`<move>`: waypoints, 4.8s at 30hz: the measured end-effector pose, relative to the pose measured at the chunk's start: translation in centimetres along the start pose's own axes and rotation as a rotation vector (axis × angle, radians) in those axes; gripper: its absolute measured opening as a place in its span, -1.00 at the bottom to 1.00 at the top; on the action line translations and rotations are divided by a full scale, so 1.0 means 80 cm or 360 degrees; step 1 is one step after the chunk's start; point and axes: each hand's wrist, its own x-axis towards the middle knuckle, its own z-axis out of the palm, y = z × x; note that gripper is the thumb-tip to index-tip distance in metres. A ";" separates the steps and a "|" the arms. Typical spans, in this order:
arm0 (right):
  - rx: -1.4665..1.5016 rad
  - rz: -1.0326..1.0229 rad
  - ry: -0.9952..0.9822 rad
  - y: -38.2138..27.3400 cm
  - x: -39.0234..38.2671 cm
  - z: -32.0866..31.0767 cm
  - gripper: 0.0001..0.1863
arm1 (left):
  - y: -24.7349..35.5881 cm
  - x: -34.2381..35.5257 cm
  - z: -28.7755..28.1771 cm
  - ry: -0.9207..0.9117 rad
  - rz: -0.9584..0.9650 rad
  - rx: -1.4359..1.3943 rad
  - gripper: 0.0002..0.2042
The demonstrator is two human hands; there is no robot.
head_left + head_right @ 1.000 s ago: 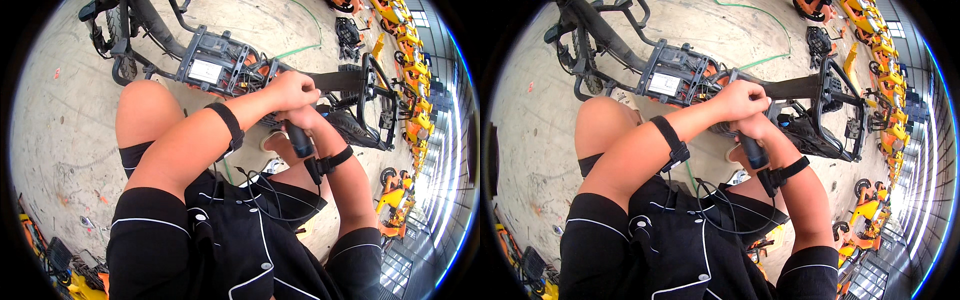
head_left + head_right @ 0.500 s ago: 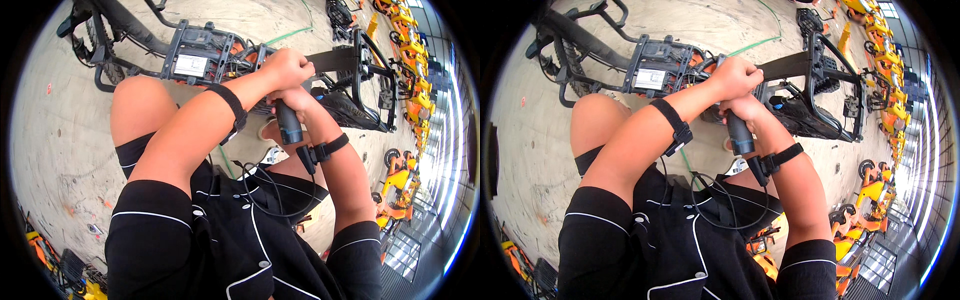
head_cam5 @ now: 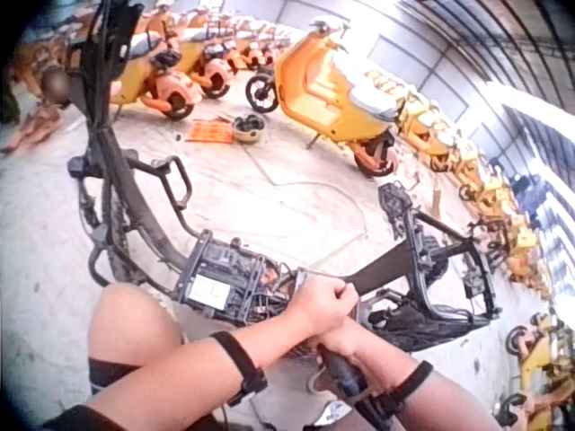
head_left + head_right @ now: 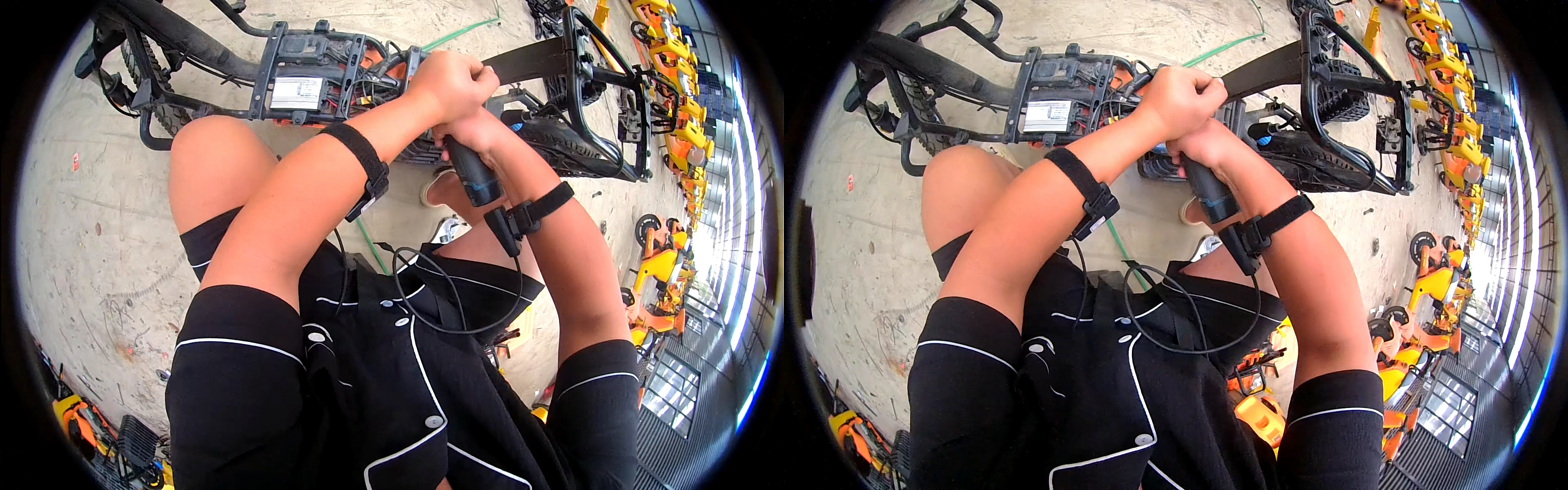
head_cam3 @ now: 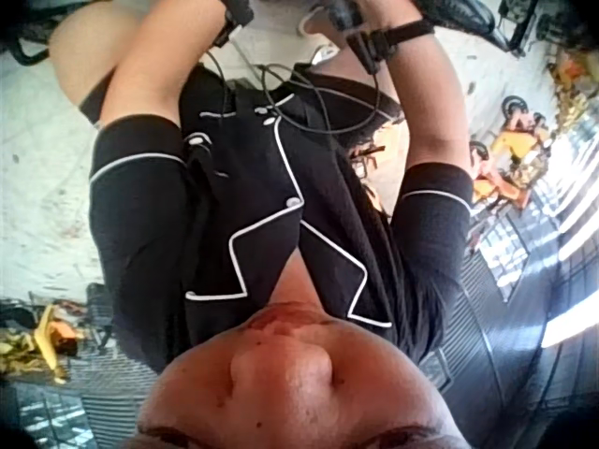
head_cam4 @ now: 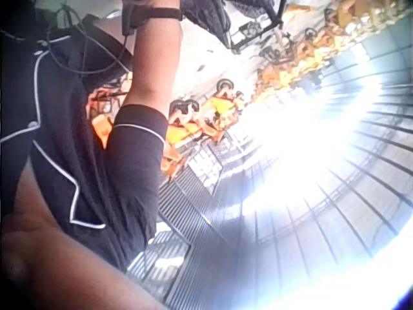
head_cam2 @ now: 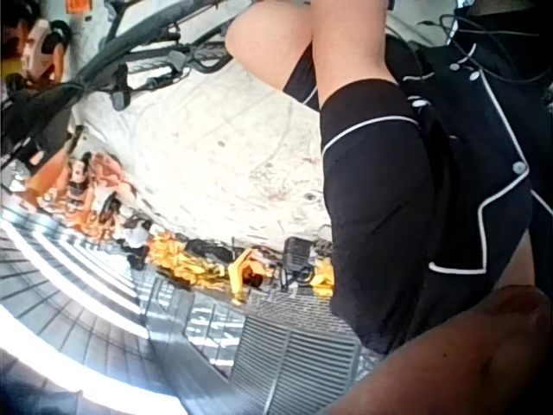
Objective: The person uses a power drill to work on the electrical components and frame of an electric scooter, then picks up and uses an adjustable wrench to adjust a part.
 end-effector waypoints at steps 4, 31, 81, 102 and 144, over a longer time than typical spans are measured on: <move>-0.0331 -0.0253 -0.0182 0.001 0.021 -0.025 -0.92 | 0.001 -0.009 -0.004 0.0159 0.0003 -0.0049 -0.65; 0.0913 -0.0358 0.0115 0.020 -0.019 -0.001 -0.43 | 0.126 -0.009 -0.281 0.0438 -0.0094 -0.0061 -0.66; 0.0967 -0.0391 0.0069 0.016 -0.018 0.170 -0.72 | 0.069 -0.113 -0.369 0.0652 -0.0719 0.0466 -0.67; 0.0813 -0.0312 -0.0005 0.028 -0.002 0.169 -0.76 | 0.073 -0.109 -0.356 0.0526 -0.0653 0.0608 -0.62; -0.0902 -0.0464 0.0007 -0.239 0.237 0.028 -0.74 | 0.073 0.033 -0.341 0.0357 -0.0747 0.0580 -0.60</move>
